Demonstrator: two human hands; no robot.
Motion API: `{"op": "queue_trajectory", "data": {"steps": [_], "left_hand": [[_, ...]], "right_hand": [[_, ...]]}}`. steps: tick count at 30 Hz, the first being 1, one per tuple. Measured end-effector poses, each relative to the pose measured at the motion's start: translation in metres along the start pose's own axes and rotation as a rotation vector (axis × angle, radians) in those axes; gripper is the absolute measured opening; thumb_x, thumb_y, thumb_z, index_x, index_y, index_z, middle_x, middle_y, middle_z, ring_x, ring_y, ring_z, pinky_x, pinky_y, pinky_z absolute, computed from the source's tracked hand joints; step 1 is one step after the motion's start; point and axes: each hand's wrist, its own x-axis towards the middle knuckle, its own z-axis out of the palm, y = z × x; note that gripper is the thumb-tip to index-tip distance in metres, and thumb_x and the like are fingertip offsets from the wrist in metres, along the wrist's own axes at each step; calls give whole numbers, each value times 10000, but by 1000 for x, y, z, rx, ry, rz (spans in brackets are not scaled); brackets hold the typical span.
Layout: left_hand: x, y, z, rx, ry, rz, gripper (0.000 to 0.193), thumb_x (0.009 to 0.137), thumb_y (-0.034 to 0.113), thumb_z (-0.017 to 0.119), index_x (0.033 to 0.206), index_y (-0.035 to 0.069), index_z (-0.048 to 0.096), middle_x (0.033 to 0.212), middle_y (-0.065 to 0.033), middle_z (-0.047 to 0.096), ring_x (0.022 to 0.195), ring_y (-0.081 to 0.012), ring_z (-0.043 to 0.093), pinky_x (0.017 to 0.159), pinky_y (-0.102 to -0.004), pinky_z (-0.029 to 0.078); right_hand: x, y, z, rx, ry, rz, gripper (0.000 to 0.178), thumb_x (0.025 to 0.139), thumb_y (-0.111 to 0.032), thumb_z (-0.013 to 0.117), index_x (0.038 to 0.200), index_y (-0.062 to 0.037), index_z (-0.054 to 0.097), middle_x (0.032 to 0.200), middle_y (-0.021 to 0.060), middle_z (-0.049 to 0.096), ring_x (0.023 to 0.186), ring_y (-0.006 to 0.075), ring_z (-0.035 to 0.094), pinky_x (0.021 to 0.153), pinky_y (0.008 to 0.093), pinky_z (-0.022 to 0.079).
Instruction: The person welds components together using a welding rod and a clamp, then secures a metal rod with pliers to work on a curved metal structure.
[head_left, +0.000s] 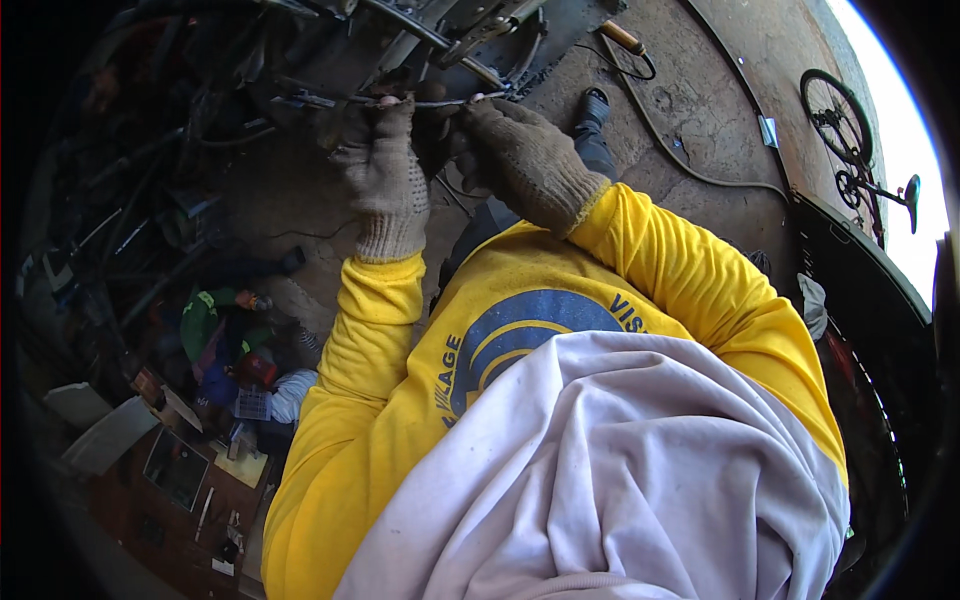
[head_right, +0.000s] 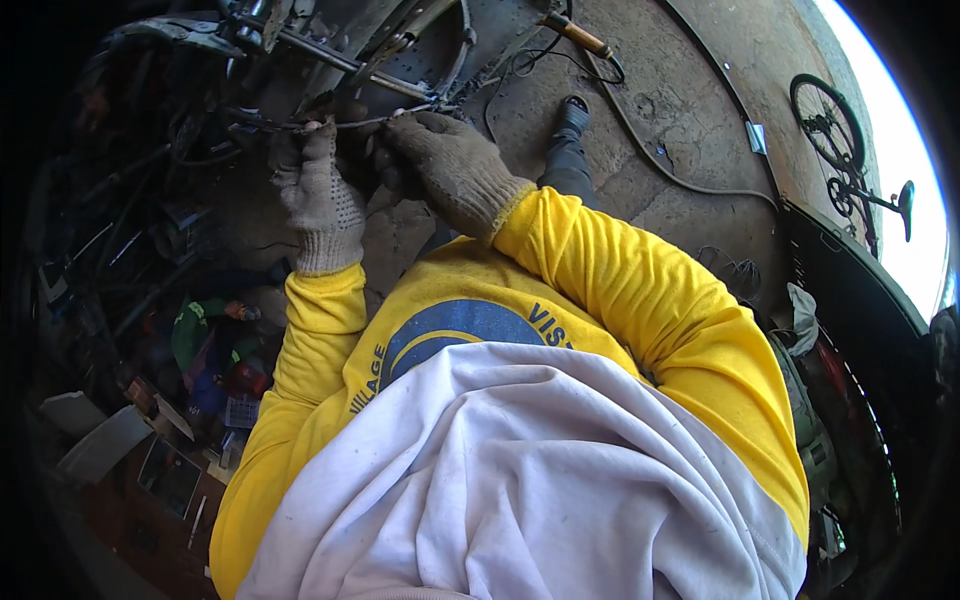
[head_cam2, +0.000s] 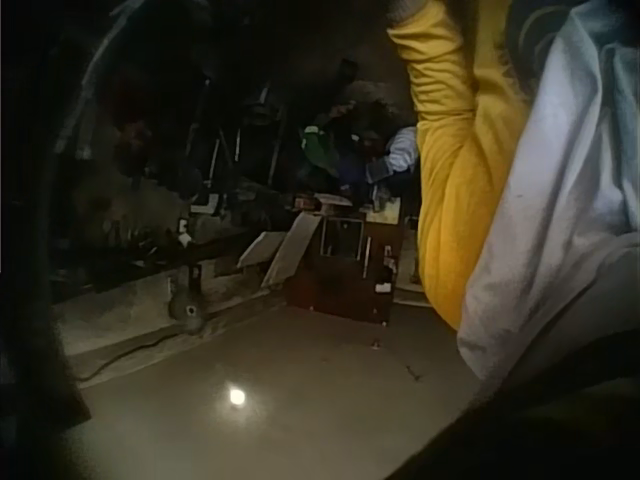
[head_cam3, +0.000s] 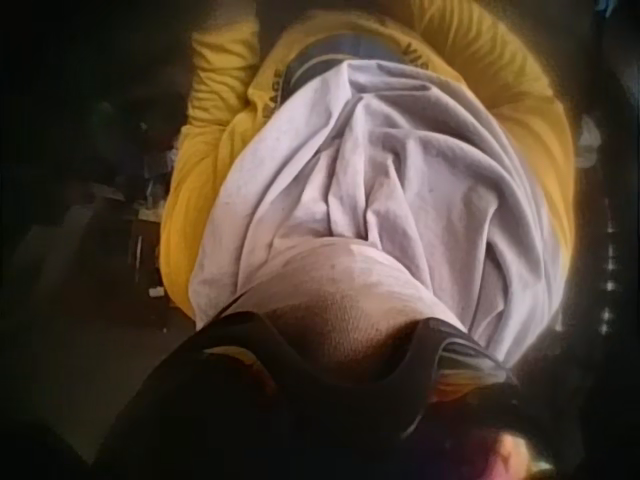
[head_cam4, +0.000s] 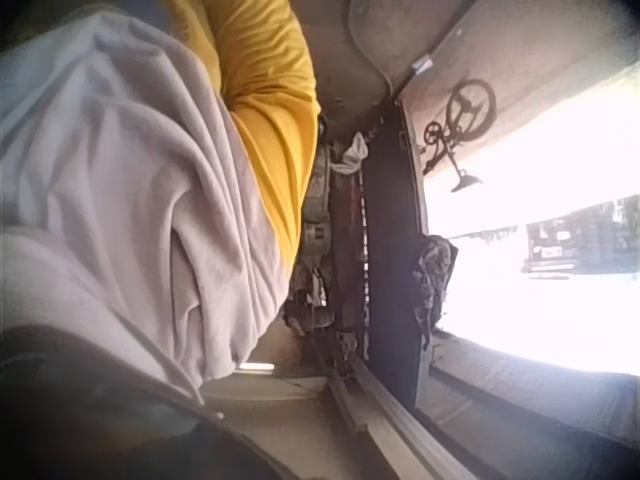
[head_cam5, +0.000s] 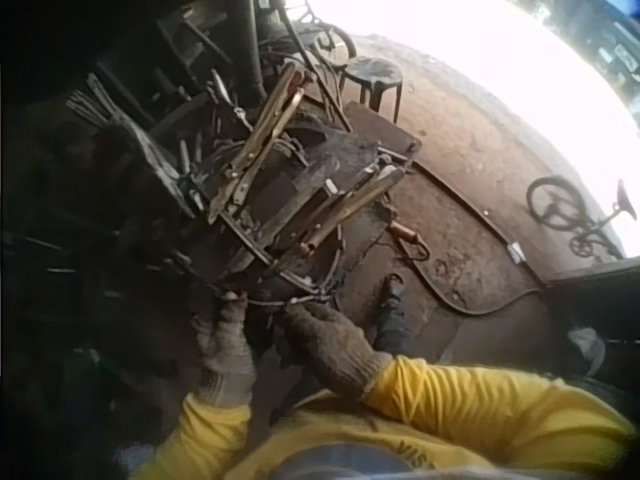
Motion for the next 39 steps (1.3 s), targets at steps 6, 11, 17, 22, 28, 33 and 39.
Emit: {"op": "queue_trajectory", "data": {"steps": [6, 11, 17, 22, 28, 33, 39], "left_hand": [[7, 0, 1, 583, 3, 509, 136, 984, 176, 655, 1066, 67, 657, 919, -2, 688, 728, -75, 628, 674, -233, 532], [6, -8, -4, 132, -107, 58, 207, 1016, 184, 605, 1161, 39, 633, 1068, -87, 704, 892, -151, 698, 783, -284, 588], [2, -7, 3, 93, -54, 67, 161, 1010, 194, 619, 1094, 61, 655, 966, -40, 714, 813, -105, 668, 728, -257, 566], [4, -9, 5, 64, -32, 51, 143, 1001, 200, 638, 1022, 64, 678, 928, -6, 707, 760, -55, 613, 692, -219, 518], [1, 2, 10, 1, -54, 8, 138, 1000, 194, 639, 1004, 60, 672, 915, -8, 711, 787, -62, 626, 732, -241, 536], [5, -10, 2, 303, 49, 264, 118, 995, 190, 647, 991, 76, 676, 952, -33, 732, 810, -92, 666, 726, -242, 561], [4, -6, 6, -63, 6, 61, 130, 990, 188, 655, 1074, 90, 635, 969, -83, 737, 788, -139, 684, 694, -260, 573]], "right_hand": [[-1, 0, -4, 365, 59, 169, 340, 1069, -330, 480, 1121, -25, 621, 855, 41, 635, 689, 125, 587, 634, 260, 501], [1, 10, -11, -27, -20, -33, 380, 1076, -363, 457, 1120, -24, 623, 878, 45, 633, 695, 144, 596, 640, 281, 510], [10, 30, -29, -434, -30, -377, 367, 1063, -352, 507, 1193, -26, 613, 988, 51, 644, 783, 155, 621, 716, 298, 538], [-6, -6, -16, 330, -15, 251, 369, 1064, -349, 502, 1219, -31, 608, 1012, 53, 654, 837, 163, 619, 754, 307, 536], [4, 14, -27, -49, -31, -21, 365, 1066, -344, 489, 1207, -31, 614, 980, 60, 647, 765, 156, 618, 705, 298, 538], [0, -2, -12, 311, 32, 202, 335, 1056, -333, 503, 1157, -47, 645, 888, 35, 651, 721, 134, 615, 655, 271, 521], [-5, -5, -8, -111, -30, 0, 275, 987, -236, 587, 1180, -45, 631, 972, 66, 662, 789, 147, 648, 702, 273, 550]]}}
